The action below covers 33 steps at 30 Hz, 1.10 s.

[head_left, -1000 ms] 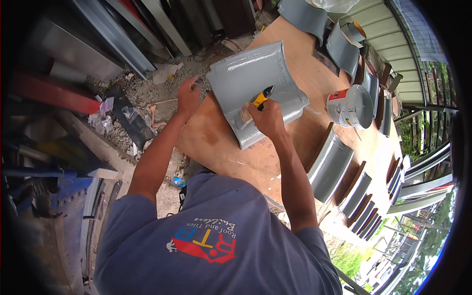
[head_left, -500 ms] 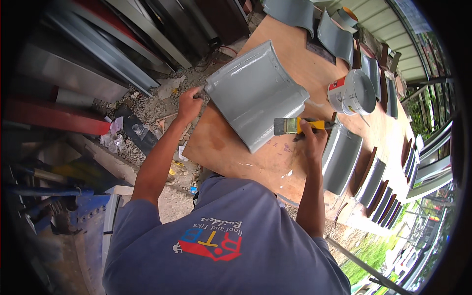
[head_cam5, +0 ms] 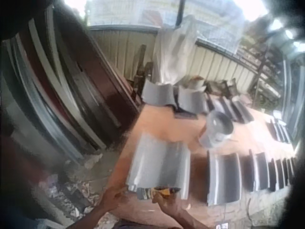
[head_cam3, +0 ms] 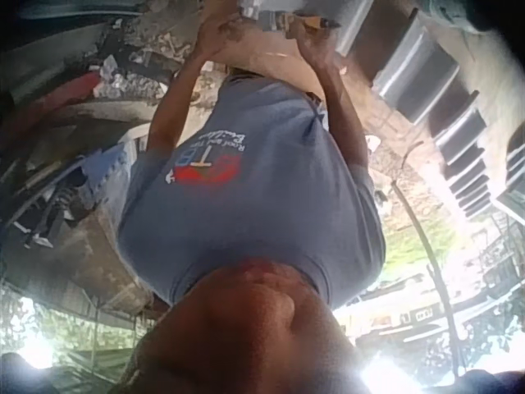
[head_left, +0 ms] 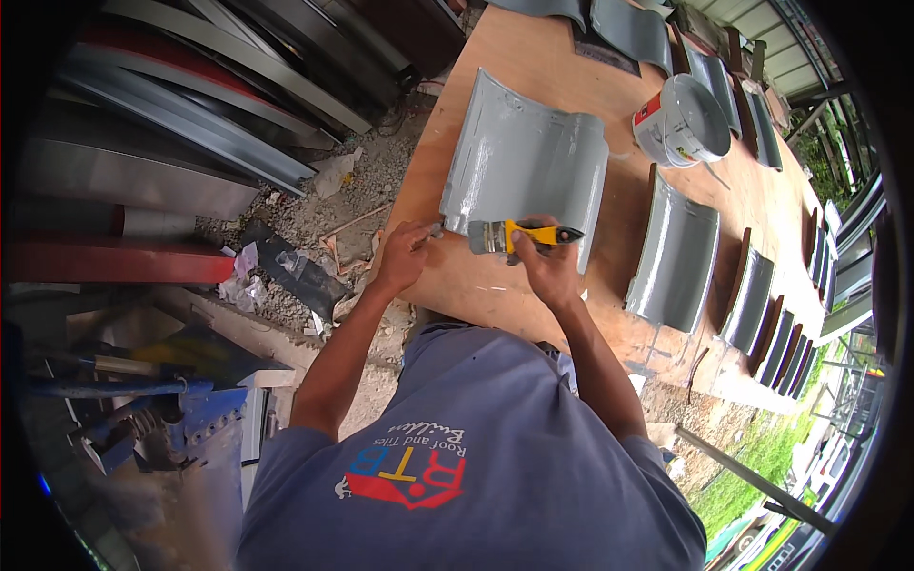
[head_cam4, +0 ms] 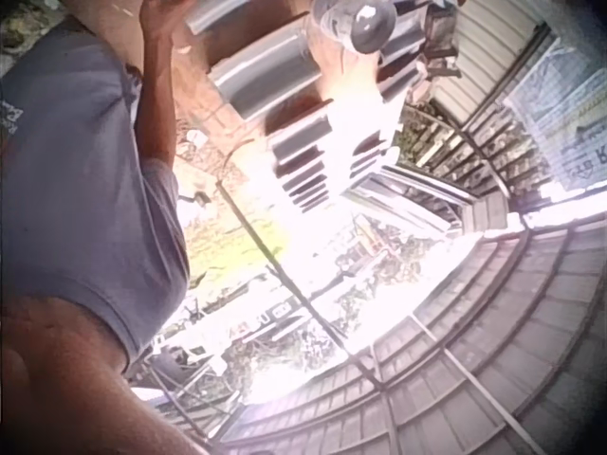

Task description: The person paints several curved roof tiles with gray paint using a brush, dipping the brush into a small paint bucket repeatedly and applying paint to the top and sides of the tiles on a wooden workbench.

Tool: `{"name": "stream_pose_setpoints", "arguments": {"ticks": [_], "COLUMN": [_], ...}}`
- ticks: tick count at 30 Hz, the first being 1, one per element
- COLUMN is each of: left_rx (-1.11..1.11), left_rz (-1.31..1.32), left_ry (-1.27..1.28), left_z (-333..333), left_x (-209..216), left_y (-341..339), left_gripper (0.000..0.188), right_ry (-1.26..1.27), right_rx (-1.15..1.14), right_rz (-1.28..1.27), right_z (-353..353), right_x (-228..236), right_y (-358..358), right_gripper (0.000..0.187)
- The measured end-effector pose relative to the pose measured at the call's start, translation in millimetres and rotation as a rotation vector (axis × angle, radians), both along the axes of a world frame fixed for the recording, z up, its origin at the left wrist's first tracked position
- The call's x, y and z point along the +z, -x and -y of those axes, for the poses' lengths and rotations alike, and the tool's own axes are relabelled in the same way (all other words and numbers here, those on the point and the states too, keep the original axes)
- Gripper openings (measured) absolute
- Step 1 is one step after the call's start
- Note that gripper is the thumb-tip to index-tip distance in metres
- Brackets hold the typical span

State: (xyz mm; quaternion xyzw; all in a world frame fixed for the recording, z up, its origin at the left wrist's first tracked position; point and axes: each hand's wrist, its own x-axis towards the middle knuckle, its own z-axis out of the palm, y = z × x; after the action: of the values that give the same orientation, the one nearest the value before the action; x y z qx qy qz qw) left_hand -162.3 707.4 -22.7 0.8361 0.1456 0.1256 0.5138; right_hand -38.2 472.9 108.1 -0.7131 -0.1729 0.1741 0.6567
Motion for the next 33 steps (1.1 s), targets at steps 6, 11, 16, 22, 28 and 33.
{"name": "stream_pose_setpoints", "arguments": {"ticks": [6,11,16,22,28,33], "left_rx": [0.084,0.024,0.047,0.341,0.448,0.495], "left_rz": [0.159,0.11,0.124,0.234,0.139,0.029], "left_ry": [0.181,0.283,0.058,-0.565,-0.601,-0.354], "left_z": [-0.6,-3.6,-11.0,-23.8,-19.5,-19.6], "left_x": [-13.4,9.2,4.7,-12.5,-7.2,-23.7], "left_y": [6.6,9.5,2.5,-4.7,1.3,2.3], "left_gripper": [0.043,0.046,0.042,0.041,0.046,0.043], "right_ry": [-0.008,0.133,0.177,0.444,0.769,1.104], "right_rx": [0.101,-0.092,0.108,0.694,0.777,0.871], "right_rz": [0.253,0.606,0.764,1.145,1.183,0.999], "right_z": [-25.5,-4.8,4.2,-7.0,35.4,29.9], "right_x": [-54.2,-47.4,-18.3,-19.7,-12.1,14.7], "right_y": [17.8,19.3,43.3,33.4,26.5,48.2], "right_gripper": [0.02,0.016,0.028,0.055,0.059,0.048]}}
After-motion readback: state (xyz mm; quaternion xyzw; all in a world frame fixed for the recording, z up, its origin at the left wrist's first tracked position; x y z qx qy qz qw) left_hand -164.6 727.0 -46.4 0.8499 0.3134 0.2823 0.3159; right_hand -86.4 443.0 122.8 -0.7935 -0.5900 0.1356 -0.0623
